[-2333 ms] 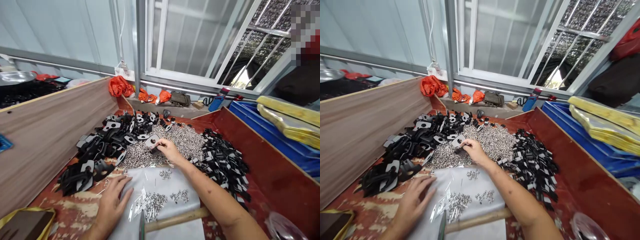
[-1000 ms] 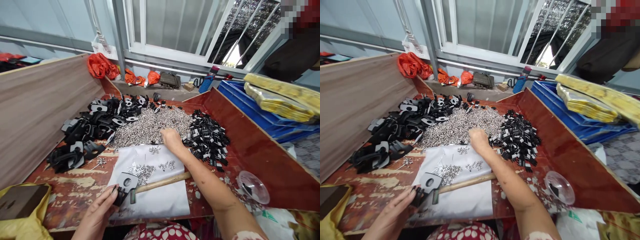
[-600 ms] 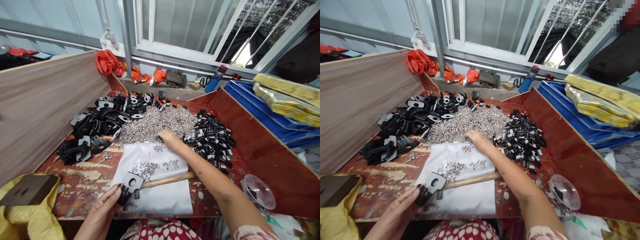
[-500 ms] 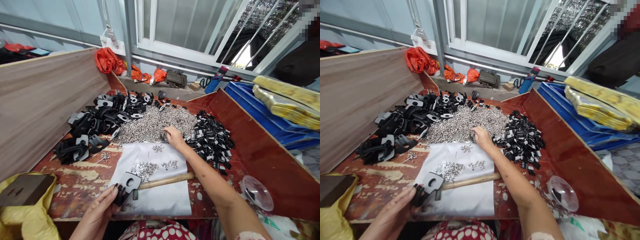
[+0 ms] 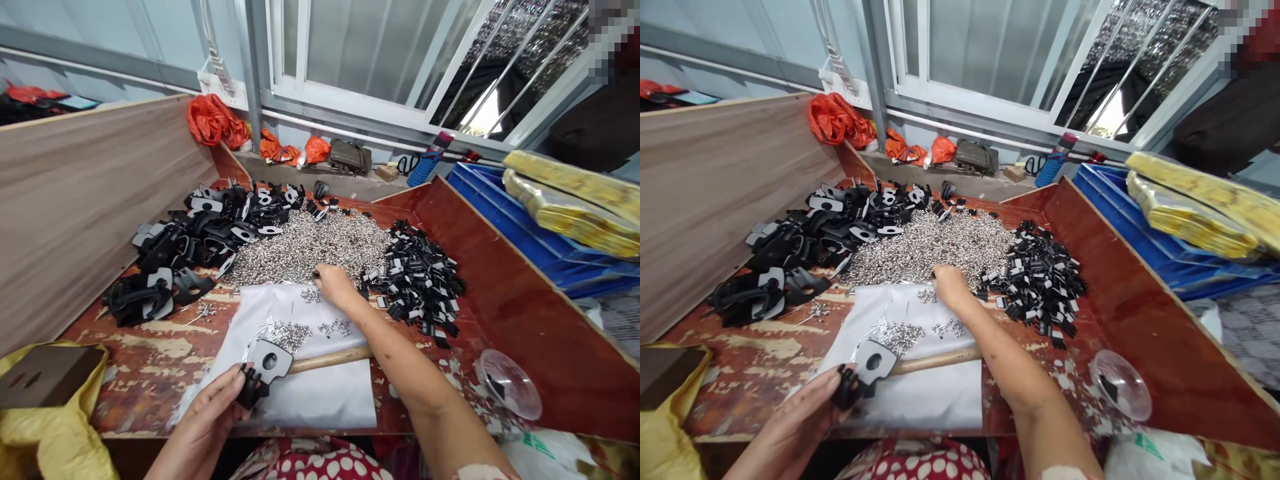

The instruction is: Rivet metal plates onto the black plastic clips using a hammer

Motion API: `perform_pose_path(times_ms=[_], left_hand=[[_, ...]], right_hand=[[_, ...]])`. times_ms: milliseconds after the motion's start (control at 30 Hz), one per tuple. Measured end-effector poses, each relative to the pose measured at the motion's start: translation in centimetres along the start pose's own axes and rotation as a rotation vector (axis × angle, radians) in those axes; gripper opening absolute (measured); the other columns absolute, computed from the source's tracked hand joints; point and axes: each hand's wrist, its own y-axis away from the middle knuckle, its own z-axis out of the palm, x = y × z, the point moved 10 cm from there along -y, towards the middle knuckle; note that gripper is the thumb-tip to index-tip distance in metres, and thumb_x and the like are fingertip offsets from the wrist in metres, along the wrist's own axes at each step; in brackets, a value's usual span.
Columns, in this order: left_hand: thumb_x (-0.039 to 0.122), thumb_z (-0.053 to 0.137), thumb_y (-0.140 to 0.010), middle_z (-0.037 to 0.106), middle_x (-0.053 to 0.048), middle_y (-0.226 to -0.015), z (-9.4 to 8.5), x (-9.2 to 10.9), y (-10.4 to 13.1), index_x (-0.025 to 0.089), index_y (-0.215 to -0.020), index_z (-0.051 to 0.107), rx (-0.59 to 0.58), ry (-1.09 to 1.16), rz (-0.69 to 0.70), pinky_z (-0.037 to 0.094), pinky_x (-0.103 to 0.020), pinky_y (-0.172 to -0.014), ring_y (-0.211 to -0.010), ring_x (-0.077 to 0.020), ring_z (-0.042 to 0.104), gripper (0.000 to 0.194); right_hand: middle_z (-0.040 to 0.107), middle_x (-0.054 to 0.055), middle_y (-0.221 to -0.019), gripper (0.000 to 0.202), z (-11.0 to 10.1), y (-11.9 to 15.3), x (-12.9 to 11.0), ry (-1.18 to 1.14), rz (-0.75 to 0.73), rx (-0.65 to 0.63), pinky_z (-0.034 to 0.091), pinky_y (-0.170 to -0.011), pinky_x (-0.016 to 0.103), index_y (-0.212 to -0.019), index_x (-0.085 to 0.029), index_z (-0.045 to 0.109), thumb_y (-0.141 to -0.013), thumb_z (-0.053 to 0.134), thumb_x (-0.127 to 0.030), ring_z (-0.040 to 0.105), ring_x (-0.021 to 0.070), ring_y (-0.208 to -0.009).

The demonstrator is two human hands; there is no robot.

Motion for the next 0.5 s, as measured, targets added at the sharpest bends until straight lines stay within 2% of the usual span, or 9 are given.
perform_pose_path(times_ms=[133, 233, 300, 367, 500], left_hand=[[0.044, 0.099, -0.047, 0.077, -0.008, -0.098, -1.9, -0.1, -0.2, 0.017, -0.092, 0.084, 0.060, -0.025, 0.001, 0.052, -0.024, -0.051, -0.065, -0.0150, 0.061, 0.054], [0.040, 0.100, -0.049, 0.074, -0.004, -0.089, -2.6, -0.2, -0.8, 0.018, -0.089, 0.083, 0.050, -0.030, -0.004, 0.052, -0.023, -0.051, -0.059, -0.0125, 0.058, 0.049], [0.039, 0.099, -0.052, 0.072, -0.003, -0.085, -2.2, -0.4, -1.1, 0.018, -0.088, 0.082, 0.012, -0.032, -0.026, 0.053, -0.023, -0.052, -0.058, -0.0119, 0.057, 0.045], [0.038, 0.099, -0.053, 0.070, -0.003, -0.088, -1.3, -0.7, -1.2, 0.018, -0.087, 0.082, -0.030, -0.057, -0.061, 0.054, -0.024, -0.053, -0.062, -0.0131, 0.057, 0.044], [0.043, 0.097, -0.054, 0.066, -0.003, -0.102, 0.9, 0.0, -0.7, 0.021, -0.088, 0.082, -0.045, -0.138, -0.018, 0.053, -0.023, -0.058, -0.071, -0.0131, 0.055, 0.044]], right_hand=[[0.074, 0.007, -0.112, 0.028, -1.5, 1.2, 2.0, -0.008, -0.003, 0.022, 0.047, -0.093, 0.030, -0.114, -0.023, 0.072, -0.095, 0.056, -0.011, 0.067, 0.0203, -0.103], [0.072, 0.004, -0.106, 0.024, -1.8, 3.9, 3.4, -0.008, -0.044, -0.004, 0.048, -0.091, 0.026, -0.106, -0.023, 0.075, -0.093, 0.059, -0.010, 0.065, 0.0172, -0.099], [0.070, 0.006, -0.101, 0.022, -1.7, 5.8, 3.6, 0.020, -0.044, -0.004, 0.049, -0.090, 0.029, -0.101, -0.021, 0.076, -0.091, 0.062, -0.009, 0.063, 0.0195, -0.098], [0.067, 0.009, -0.106, 0.024, -1.7, 7.3, 3.1, 0.055, -0.049, 0.022, 0.047, -0.094, 0.031, -0.106, -0.019, 0.075, -0.092, 0.059, -0.008, 0.060, 0.0222, -0.104], [0.067, 0.010, -0.107, 0.026, -1.4, 8.3, 1.0, 0.100, -0.112, 0.023, 0.045, -0.097, 0.034, -0.112, -0.018, 0.071, -0.091, 0.058, -0.009, 0.056, 0.0244, -0.107]])
